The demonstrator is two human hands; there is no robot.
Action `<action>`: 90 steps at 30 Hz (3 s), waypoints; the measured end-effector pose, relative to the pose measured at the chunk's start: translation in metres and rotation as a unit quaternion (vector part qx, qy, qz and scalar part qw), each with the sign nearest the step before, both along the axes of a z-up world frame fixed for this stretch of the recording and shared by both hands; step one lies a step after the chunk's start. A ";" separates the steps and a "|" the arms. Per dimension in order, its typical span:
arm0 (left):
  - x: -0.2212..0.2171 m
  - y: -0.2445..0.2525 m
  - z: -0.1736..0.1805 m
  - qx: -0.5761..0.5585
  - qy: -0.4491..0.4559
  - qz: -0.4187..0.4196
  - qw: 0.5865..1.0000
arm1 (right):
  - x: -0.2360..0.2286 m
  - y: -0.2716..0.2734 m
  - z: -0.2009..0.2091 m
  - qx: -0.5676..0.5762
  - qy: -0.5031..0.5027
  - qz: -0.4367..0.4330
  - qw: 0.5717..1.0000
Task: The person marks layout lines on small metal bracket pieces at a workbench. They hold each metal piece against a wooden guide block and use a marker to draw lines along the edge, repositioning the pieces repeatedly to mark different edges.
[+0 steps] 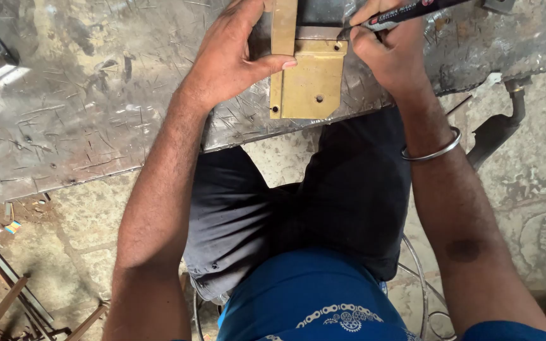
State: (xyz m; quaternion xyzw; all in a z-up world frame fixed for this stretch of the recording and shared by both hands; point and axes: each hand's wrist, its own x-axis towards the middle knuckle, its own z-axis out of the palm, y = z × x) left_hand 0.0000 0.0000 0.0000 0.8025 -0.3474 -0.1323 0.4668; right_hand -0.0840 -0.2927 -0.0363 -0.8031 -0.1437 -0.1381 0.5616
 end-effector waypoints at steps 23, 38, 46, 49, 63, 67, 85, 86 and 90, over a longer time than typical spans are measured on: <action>-0.001 0.003 -0.007 0.001 -0.045 0.005 0.999 | 0.000 -0.001 -0.002 -0.003 -0.003 0.000 1.000; 0.001 0.005 -0.023 -0.007 -0.065 0.000 0.998 | 0.000 -0.003 -0.006 -0.002 -0.008 0.002 1.000; 0.000 0.005 -0.019 -0.008 -0.065 0.003 0.998 | 0.001 -0.003 -0.011 0.027 0.034 -0.020 0.999; 0.000 0.005 -0.016 -0.010 -0.066 0.001 0.998 | 0.001 -0.004 -0.018 0.032 0.027 -0.025 0.999; -0.005 -0.001 -0.002 -0.028 -0.049 0.010 0.998 | 0.009 0.001 -0.018 0.227 0.048 -0.055 0.971; -0.029 -0.003 0.007 -0.089 -0.036 0.042 0.995 | 0.007 0.011 0.003 0.163 0.005 -0.070 0.984; -0.006 0.008 0.029 -0.404 0.227 0.111 0.879 | 0.006 0.004 -0.004 0.183 0.021 -0.067 0.981; -0.016 0.021 0.042 -0.421 0.167 0.141 0.880 | 0.006 0.000 -0.009 0.199 0.019 -0.076 0.977; -0.031 0.096 0.054 -0.377 -0.027 0.294 0.878 | 0.011 -0.003 -0.027 0.213 0.016 -0.061 0.975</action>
